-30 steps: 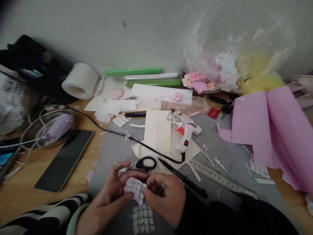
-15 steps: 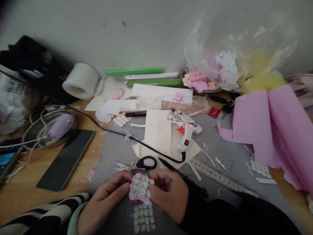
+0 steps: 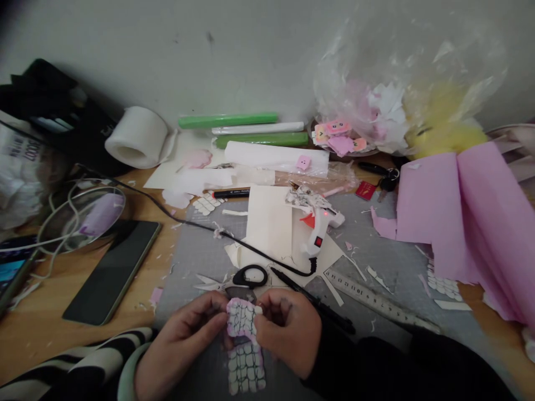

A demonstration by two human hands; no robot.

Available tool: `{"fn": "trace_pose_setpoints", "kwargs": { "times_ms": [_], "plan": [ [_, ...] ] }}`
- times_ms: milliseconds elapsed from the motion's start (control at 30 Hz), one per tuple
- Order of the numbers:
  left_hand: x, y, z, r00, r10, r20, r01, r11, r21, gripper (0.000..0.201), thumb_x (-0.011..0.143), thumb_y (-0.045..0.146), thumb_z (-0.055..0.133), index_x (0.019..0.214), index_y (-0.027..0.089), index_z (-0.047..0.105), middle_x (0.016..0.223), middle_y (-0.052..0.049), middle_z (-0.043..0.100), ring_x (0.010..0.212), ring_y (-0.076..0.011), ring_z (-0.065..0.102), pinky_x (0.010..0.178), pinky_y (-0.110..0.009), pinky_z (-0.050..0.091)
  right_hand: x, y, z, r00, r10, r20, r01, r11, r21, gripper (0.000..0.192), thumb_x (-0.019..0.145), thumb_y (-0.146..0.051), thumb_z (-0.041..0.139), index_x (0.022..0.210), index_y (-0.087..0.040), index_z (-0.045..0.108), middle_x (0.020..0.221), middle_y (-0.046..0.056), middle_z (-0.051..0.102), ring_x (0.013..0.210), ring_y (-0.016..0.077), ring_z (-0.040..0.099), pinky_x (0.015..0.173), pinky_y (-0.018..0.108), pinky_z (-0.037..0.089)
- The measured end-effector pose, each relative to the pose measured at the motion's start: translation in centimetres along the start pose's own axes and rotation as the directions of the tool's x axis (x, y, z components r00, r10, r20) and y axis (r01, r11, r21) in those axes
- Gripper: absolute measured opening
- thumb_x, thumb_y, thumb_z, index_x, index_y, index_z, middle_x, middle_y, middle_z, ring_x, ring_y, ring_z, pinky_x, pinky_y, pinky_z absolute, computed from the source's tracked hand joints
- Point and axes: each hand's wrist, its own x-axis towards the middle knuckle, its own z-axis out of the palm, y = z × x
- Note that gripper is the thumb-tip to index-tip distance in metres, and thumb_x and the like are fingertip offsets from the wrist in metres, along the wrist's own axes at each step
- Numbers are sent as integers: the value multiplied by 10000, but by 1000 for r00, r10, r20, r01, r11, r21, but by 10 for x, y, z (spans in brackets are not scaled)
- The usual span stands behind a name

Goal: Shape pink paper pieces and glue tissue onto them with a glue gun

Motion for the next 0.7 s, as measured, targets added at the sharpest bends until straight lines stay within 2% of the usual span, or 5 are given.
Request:
{"fn": "trace_pose_setpoints", "kwargs": {
  "times_ms": [333,500,700],
  "plan": [
    [0,-4,1,999,28,-29,-28,1000,-3,396,718,539,603,654,173,464,521,38,512,500,-105,477,538,-230,393,-1,0,-2,997,-38,67,36,999,28,179,667,-352,553,650,-185,491,432,-98,419,330,30,351,285,142,230],
    [-1,-6,-1,997,57,-43,-57,998,7,359,759,509,577,681,174,473,522,37,527,500,-107,487,549,-232,392,1,8,0,995,-92,35,90,995,42,210,630,-374,567,621,-180,488,444,-94,422,301,19,350,246,141,190],
    [-3,-5,-2,994,111,-12,-110,993,50,365,875,450,414,681,165,530,590,-8,554,591,-140,510,620,-257,411,-1,4,-1,995,-83,46,82,996,34,177,679,-348,511,648,-174,497,457,-86,429,336,31,372,265,134,224]
  ]
}}
